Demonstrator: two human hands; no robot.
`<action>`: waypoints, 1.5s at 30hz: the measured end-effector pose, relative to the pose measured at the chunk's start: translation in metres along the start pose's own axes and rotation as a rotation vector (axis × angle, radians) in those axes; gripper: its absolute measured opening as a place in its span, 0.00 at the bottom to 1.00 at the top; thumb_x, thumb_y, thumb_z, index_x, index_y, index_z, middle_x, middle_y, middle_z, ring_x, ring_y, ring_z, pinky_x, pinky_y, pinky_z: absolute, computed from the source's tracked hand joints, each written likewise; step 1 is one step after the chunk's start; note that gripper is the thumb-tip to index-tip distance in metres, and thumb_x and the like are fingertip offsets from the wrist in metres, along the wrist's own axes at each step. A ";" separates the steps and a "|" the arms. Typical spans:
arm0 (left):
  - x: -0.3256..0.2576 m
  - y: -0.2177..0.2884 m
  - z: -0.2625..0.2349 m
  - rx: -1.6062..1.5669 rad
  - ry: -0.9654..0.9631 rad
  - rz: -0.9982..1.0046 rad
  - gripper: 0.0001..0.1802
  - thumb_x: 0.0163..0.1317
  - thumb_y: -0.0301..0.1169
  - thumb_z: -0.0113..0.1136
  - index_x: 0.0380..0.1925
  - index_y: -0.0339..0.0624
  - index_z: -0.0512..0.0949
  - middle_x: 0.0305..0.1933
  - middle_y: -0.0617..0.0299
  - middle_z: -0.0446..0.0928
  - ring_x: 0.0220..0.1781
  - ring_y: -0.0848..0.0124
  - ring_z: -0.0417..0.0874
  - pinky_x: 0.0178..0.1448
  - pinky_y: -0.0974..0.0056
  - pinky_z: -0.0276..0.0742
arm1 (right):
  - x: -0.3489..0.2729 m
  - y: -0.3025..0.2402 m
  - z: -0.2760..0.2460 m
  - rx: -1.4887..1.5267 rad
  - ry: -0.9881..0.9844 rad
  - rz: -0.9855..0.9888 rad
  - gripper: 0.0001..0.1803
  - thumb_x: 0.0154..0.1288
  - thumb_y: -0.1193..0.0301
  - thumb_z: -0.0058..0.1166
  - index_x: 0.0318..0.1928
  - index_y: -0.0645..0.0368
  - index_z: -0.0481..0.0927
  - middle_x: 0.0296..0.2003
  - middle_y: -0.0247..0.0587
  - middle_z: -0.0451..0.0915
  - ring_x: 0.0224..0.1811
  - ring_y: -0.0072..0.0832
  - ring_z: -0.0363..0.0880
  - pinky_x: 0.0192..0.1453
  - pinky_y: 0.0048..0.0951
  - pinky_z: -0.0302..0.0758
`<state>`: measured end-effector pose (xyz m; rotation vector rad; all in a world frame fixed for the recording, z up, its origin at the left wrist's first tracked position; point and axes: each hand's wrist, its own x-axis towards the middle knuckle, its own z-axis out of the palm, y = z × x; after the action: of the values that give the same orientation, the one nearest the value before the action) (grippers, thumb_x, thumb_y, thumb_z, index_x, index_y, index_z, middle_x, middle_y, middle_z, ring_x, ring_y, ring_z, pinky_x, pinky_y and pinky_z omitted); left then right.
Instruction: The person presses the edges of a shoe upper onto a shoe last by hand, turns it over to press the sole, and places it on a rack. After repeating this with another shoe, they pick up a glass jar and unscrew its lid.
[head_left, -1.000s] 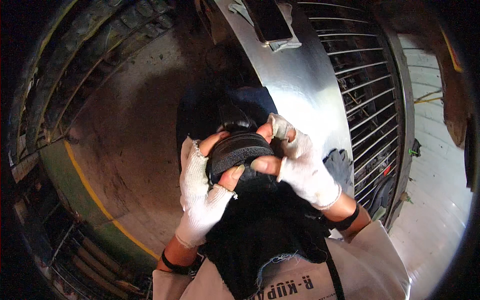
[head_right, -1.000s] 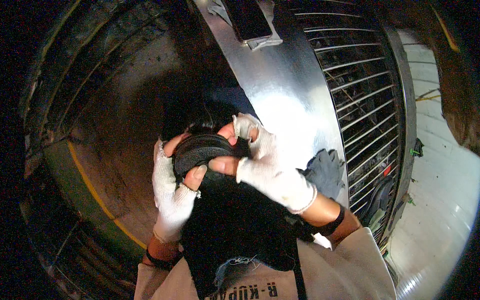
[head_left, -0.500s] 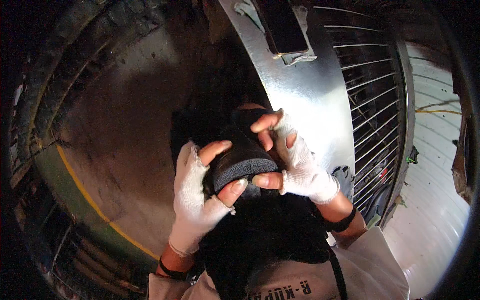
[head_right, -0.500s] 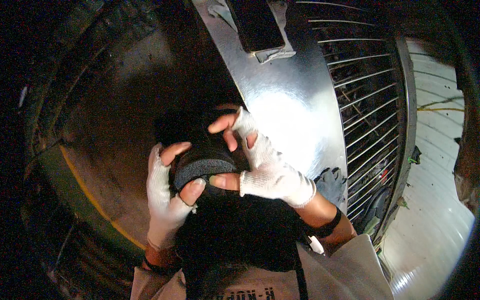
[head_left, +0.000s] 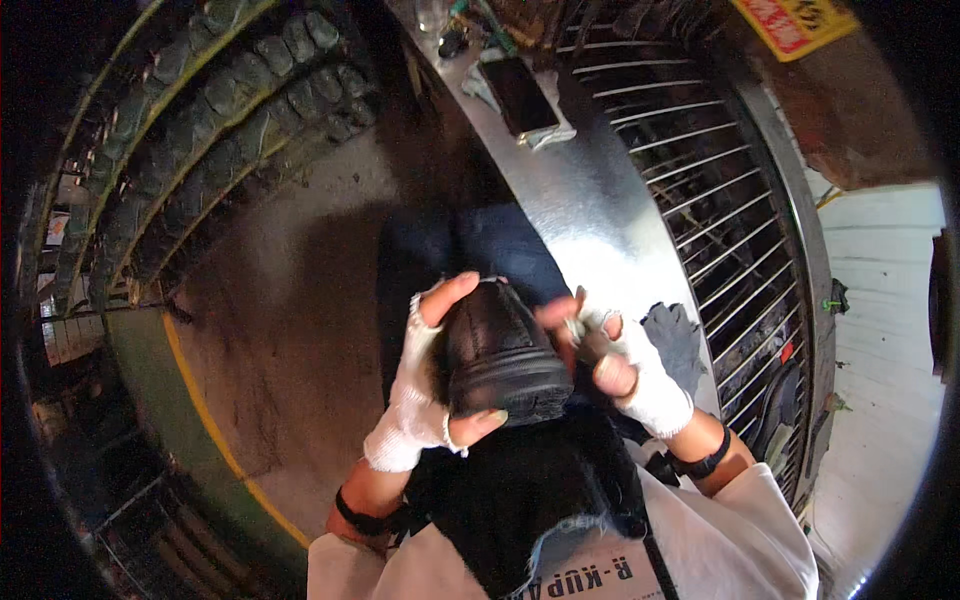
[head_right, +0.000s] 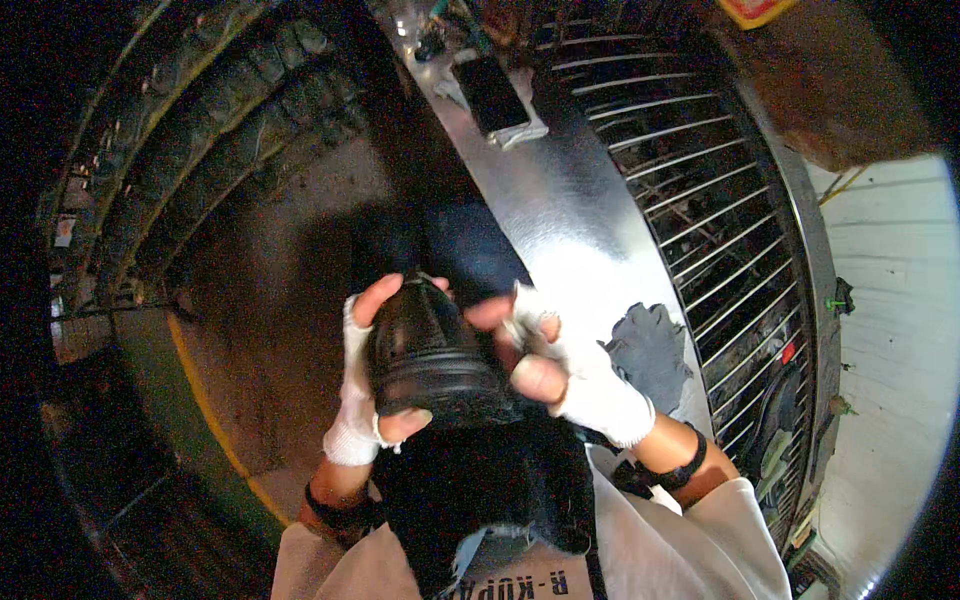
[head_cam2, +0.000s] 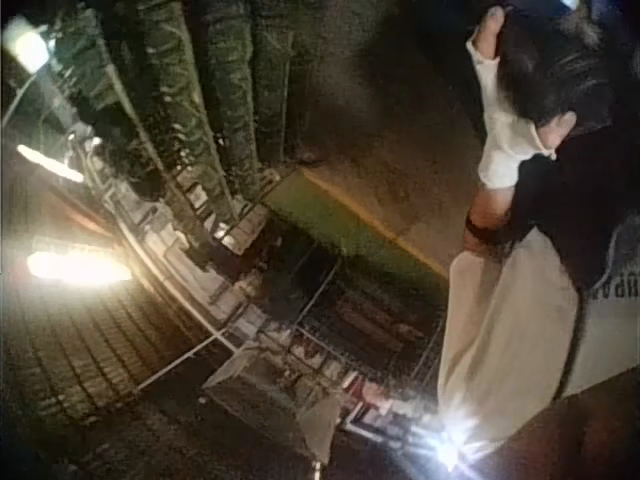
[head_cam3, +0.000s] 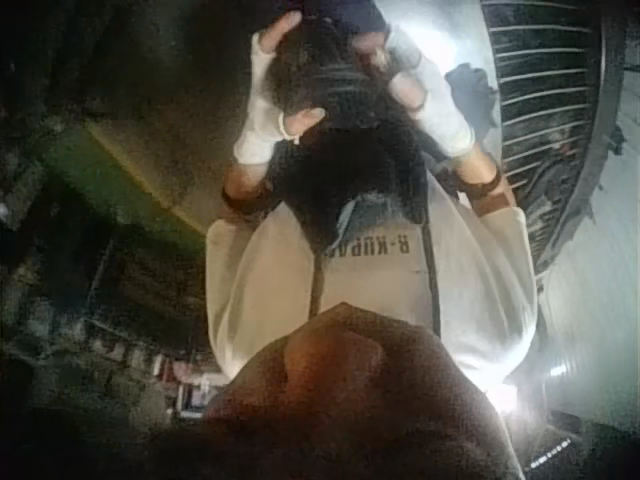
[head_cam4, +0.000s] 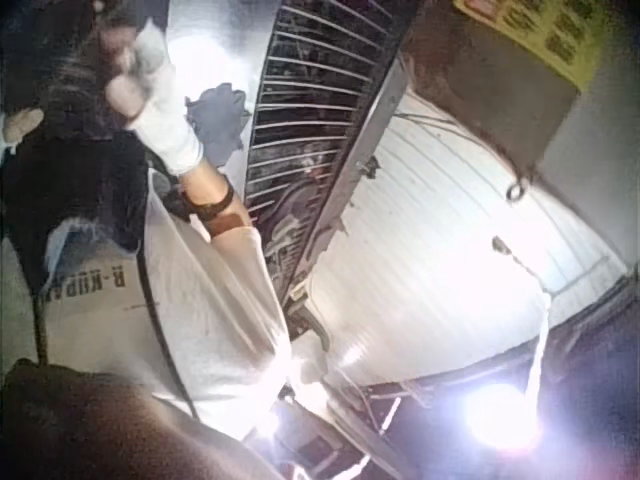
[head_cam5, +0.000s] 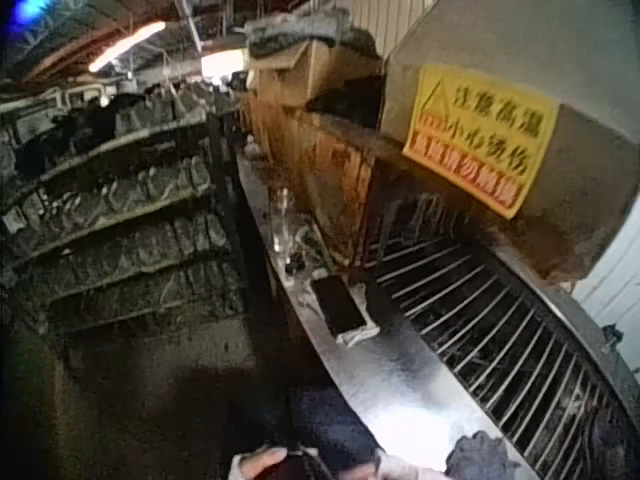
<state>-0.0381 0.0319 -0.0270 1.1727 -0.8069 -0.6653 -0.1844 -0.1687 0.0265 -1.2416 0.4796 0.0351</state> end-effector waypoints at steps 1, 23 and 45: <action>-0.005 0.001 -0.001 0.112 0.008 0.087 0.68 0.48 0.53 0.84 0.82 0.39 0.53 0.76 0.42 0.66 0.78 0.50 0.72 0.83 0.47 0.64 | -0.005 -0.001 -0.009 -0.047 -0.074 -0.089 0.37 0.75 0.35 0.57 0.54 0.61 0.83 0.35 0.28 0.80 0.34 0.17 0.73 0.45 0.20 0.68; -0.026 0.038 0.049 -0.405 0.177 -0.330 0.61 0.60 0.74 0.67 0.77 0.36 0.64 0.75 0.50 0.73 0.74 0.59 0.77 0.82 0.52 0.69 | -0.034 -0.006 0.034 -0.247 0.033 -0.587 0.50 0.63 0.59 0.77 0.79 0.63 0.66 0.65 0.53 0.79 0.69 0.38 0.78 0.74 0.39 0.72; -0.006 0.018 0.047 -0.196 0.408 0.075 0.43 0.76 0.42 0.65 0.84 0.39 0.59 0.78 0.56 0.70 0.76 0.66 0.73 0.81 0.63 0.62 | -0.037 0.060 0.022 0.621 -0.104 0.238 0.41 0.77 0.46 0.62 0.77 0.62 0.70 0.66 0.44 0.83 0.64 0.32 0.86 0.73 0.35 0.80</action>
<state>-0.0795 0.0171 -0.0022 1.0467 -0.4276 -0.4129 -0.2271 -0.1203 -0.0090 -0.5679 0.4959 0.1410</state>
